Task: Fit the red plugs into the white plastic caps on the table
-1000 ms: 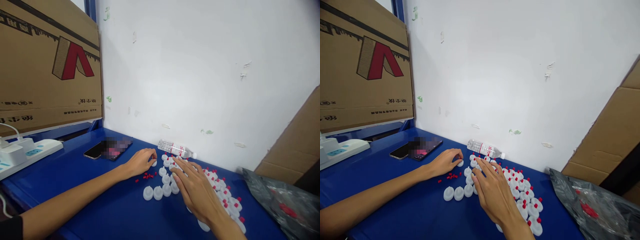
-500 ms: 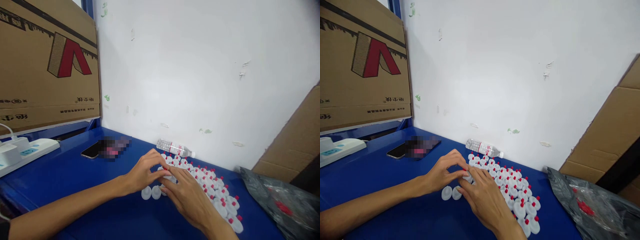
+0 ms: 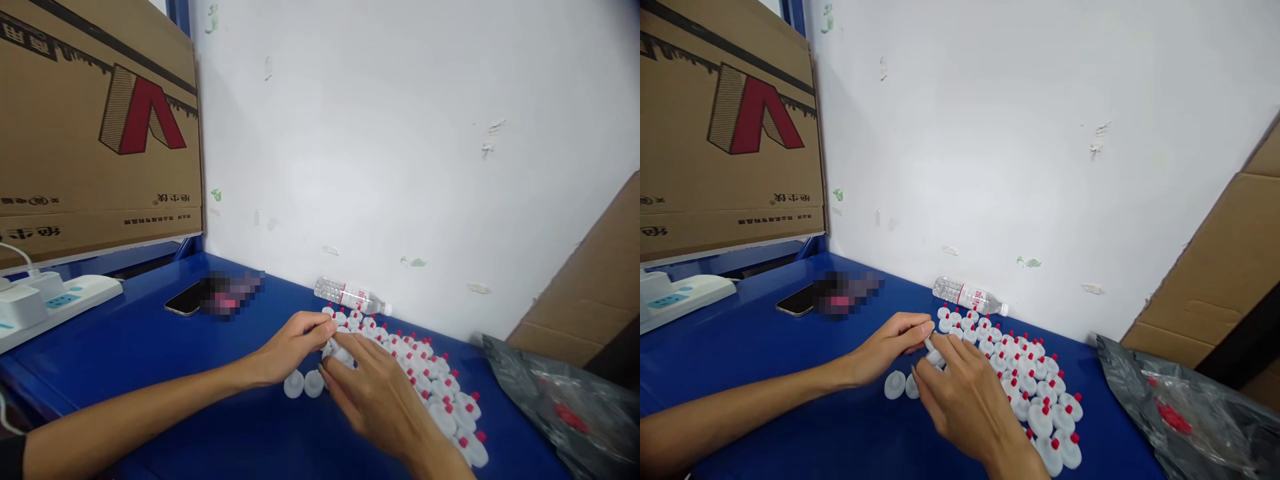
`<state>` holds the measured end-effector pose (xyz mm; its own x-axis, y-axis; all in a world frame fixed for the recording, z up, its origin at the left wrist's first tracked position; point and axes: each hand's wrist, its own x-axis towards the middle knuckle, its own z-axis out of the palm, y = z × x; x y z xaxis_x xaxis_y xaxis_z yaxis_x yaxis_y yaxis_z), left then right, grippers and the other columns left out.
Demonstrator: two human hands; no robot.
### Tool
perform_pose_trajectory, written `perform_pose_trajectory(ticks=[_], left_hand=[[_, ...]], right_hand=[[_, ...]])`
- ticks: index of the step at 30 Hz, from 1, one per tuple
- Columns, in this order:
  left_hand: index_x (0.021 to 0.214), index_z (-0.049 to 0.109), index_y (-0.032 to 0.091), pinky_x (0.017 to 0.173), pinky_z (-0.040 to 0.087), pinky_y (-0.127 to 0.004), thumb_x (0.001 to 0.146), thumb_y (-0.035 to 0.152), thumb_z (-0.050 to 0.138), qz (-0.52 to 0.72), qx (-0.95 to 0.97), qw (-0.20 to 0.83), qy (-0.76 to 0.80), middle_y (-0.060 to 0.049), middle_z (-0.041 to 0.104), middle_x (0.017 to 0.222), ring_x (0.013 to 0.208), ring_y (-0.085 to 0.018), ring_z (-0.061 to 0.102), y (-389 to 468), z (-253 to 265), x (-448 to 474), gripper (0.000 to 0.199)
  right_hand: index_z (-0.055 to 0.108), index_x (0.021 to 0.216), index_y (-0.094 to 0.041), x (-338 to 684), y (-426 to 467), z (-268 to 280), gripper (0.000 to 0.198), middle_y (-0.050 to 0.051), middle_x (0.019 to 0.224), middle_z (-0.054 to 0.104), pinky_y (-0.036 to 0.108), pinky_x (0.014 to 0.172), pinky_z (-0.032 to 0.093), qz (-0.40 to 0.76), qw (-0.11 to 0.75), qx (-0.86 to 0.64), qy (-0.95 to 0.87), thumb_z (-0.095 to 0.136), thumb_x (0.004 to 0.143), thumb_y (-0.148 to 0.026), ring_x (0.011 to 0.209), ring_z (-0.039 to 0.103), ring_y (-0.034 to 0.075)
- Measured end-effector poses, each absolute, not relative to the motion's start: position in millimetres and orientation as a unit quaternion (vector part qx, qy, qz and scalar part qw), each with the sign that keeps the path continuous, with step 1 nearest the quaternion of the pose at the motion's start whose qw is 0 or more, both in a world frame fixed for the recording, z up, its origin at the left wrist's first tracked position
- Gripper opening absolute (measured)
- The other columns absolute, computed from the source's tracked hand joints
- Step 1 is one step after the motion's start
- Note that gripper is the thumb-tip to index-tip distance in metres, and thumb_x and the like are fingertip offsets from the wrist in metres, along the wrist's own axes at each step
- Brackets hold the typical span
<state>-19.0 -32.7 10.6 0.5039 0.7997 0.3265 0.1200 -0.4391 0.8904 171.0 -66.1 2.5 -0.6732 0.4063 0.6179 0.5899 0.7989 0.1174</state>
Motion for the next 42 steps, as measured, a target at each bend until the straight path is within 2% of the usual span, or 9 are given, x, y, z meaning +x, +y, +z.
perform_pose_trajectory(ticks=[4,13,18,23,27,29,34,37,42], left_hand=[[0.068,0.032,0.02,0.054,0.02,-0.026,0.096,0.058,0.049,0.406,0.685,0.521,0.306,0.006,0.025,0.066,0.06,-0.011,0.019,-33.5,7.6,-13.2,0.05],[0.063,0.031,0.021,0.05,0.013,-0.026,0.087,0.069,0.055,0.407,0.655,0.538,0.34,0.009,0.022,0.056,0.052,-0.008,0.014,-25.0,3.0,-9.7,0.058],[0.059,0.032,0.022,0.048,0.015,-0.026,0.08,0.073,0.058,0.387,0.653,0.537,0.367,0.009,0.026,0.052,0.048,-0.007,0.016,-18.5,4.8,-11.7,0.061],[0.063,0.029,0.023,0.048,0.014,-0.025,0.085,0.071,0.051,0.36,0.668,0.525,0.386,0.01,0.024,0.052,0.048,-0.008,0.014,-16.7,3.3,-10.0,0.058],[0.062,0.027,0.023,0.05,0.017,-0.026,0.089,0.07,0.045,0.352,0.69,0.497,0.391,0.008,0.024,0.054,0.05,-0.009,0.017,-13.0,-0.1,-11.7,0.057],[0.061,0.029,0.021,0.053,0.02,-0.027,0.094,0.064,0.044,0.349,0.729,0.446,0.385,0.006,0.028,0.056,0.054,-0.01,0.022,-13.3,-0.8,-15.0,0.057],[0.078,0.045,0.019,0.063,0.029,-0.029,0.106,0.035,0.03,0.308,0.885,0.163,0.309,0.001,0.05,0.074,0.064,-0.014,0.04,-27.9,-0.8,-23.0,0.036],[0.089,0.048,0.02,0.065,0.033,-0.03,0.106,0.03,0.03,0.293,0.908,0.109,0.278,-0.002,0.055,0.086,0.07,-0.016,0.047,-37.5,-0.3,-24.8,0.026],[0.086,0.044,0.02,0.063,0.033,-0.03,0.107,0.027,0.028,0.314,0.903,0.092,0.277,-0.001,0.051,0.081,0.066,-0.015,0.043,-39.5,1.9,-25.3,0.027]], right_hand=[[0.061,0.091,-0.021,169.6,-66.4,3.2,0.012,0.01,0.108,0.065,0.037,0.078,0.052,-0.155,0.276,-0.28,-0.906,0.051,0.097,-0.018,0.095,0.062,0.023],[0.061,0.092,-0.021,167.8,-63.6,2.9,0.012,0.012,0.118,0.064,0.041,0.084,0.055,-0.176,0.266,-0.292,-0.902,0.052,0.094,-0.013,0.103,0.061,0.026],[0.062,0.095,-0.019,167.4,-60.6,-1.6,0.012,0.014,0.127,0.06,0.042,0.085,0.057,-0.169,0.261,-0.298,-0.903,0.053,0.093,-0.011,0.108,0.06,0.027],[0.062,0.092,-0.016,167.1,-54.7,-8.1,0.009,0.016,0.125,0.061,0.044,0.089,0.057,-0.181,0.274,-0.291,-0.899,0.054,0.091,-0.011,0.11,0.059,0.028],[0.06,0.09,-0.018,167.5,-52.6,-12.2,0.01,0.014,0.12,0.061,0.044,0.089,0.057,-0.166,0.289,-0.288,-0.898,0.055,0.088,-0.01,0.108,0.059,0.028],[0.058,0.088,-0.019,168.7,-54.8,-13.2,0.011,0.013,0.117,0.061,0.042,0.088,0.057,-0.128,0.303,-0.288,-0.899,0.054,0.088,-0.009,0.107,0.059,0.027],[0.054,0.086,-0.021,172.2,-64.8,-12.4,0.015,0.009,0.102,0.059,0.037,0.078,0.056,-0.033,0.342,-0.292,-0.892,0.048,0.089,-0.008,0.093,0.059,0.022],[0.055,0.092,-0.02,171.9,-68.5,-8.9,0.017,0.008,0.096,0.058,0.035,0.074,0.055,-0.034,0.369,-0.291,-0.882,0.045,0.09,-0.008,0.087,0.059,0.021],[0.056,0.097,-0.02,171.4,-70.4,-0.6,0.015,0.011,0.103,0.062,0.037,0.078,0.057,-0.089,0.358,-0.278,-0.887,0.045,0.093,-0.01,0.093,0.063,0.023]])
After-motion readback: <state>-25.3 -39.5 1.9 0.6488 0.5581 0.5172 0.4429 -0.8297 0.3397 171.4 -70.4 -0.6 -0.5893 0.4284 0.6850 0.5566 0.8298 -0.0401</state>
